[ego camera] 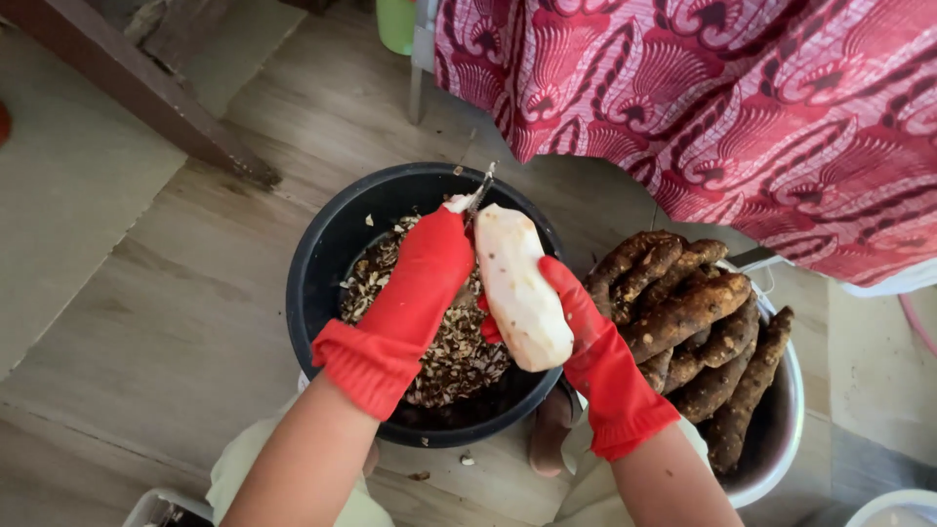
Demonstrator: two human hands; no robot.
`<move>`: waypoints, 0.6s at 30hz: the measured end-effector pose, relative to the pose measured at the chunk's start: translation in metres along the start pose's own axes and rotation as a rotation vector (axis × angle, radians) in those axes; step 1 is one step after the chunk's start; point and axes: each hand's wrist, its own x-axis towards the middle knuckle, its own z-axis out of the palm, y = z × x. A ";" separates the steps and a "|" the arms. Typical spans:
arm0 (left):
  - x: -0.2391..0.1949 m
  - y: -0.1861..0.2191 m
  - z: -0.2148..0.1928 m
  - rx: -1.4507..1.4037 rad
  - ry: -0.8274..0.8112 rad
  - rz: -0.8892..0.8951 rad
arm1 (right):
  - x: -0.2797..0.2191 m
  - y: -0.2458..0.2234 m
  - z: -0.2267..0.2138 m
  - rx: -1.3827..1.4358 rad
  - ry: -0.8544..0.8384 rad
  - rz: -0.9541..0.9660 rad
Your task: The person sits on the floor and peels cassava roots using a peeler. They hold the root in one hand and scrape the skin off with the tool, letting the peels fall into a black bucket. The peeled cassava is placed into a pink basket.
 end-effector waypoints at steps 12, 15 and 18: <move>-0.108 -0.037 0.003 0.299 0.092 0.421 | 0.002 -0.014 -0.035 -0.158 -0.081 -0.130; -0.048 -0.053 0.023 0.521 0.305 0.615 | 0.004 -0.015 -0.034 -0.154 -0.067 -0.138; -0.030 -0.045 0.040 0.540 0.278 0.527 | 0.005 -0.013 -0.036 -0.148 -0.051 -0.143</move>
